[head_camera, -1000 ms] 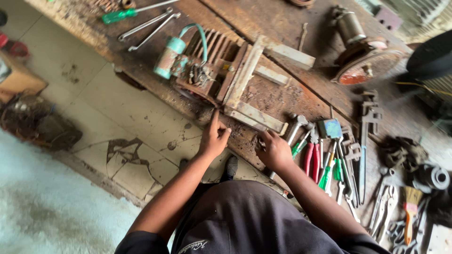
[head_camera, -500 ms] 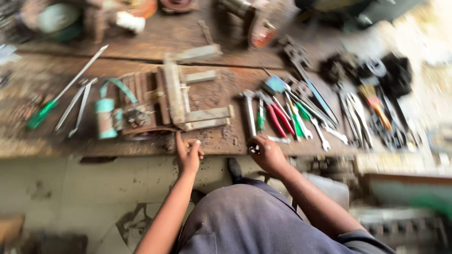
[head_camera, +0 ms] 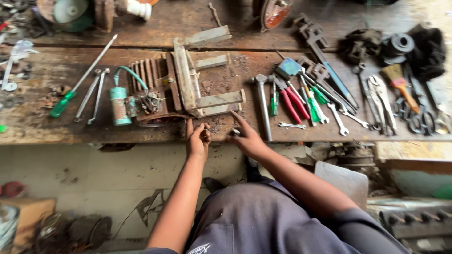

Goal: The person works at a cluttered workbench fitting a small metal frame fixture together, positioning its bars and tightening fasteners. They pick up a wrench and hammer from the bench, use the wrench to tighten bolts on the frame, reposition the fixture, and finally lift and turn the assembled frame over on the bench.

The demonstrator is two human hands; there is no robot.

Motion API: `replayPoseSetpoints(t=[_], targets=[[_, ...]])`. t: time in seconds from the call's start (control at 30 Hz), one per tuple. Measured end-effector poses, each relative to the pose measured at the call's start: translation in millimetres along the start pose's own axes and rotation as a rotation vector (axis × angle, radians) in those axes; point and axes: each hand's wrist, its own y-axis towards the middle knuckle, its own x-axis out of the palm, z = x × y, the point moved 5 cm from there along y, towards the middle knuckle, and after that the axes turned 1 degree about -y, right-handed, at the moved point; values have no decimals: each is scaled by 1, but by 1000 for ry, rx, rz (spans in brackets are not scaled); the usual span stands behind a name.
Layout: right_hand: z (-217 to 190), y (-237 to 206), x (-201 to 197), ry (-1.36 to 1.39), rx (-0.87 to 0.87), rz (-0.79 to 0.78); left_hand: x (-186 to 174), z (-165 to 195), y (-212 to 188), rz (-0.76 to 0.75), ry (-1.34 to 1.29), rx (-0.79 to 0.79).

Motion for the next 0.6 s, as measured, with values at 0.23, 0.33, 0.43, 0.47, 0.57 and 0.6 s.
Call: replayPoseSetpoints(t=[0.23,0.33,0.43,0.47,0.57,0.6], targets=[[4,60,59,37,13,-186,-19,-1,2,47,-31,-116],[13,58,55,182,147,-237,-24,0,-3,43,-27,-154],[11,56,51,240,129,-242,-21,3,-7,15,-14,-165],[9,57,49,196,126,-253,-19,3,-7,17,-14,-172],[2,64,46,88,154,-277,-16,6,-4,32,-27,-184],[0,67,44,64,189,-282,-16,7,0,34,-35,-182]])
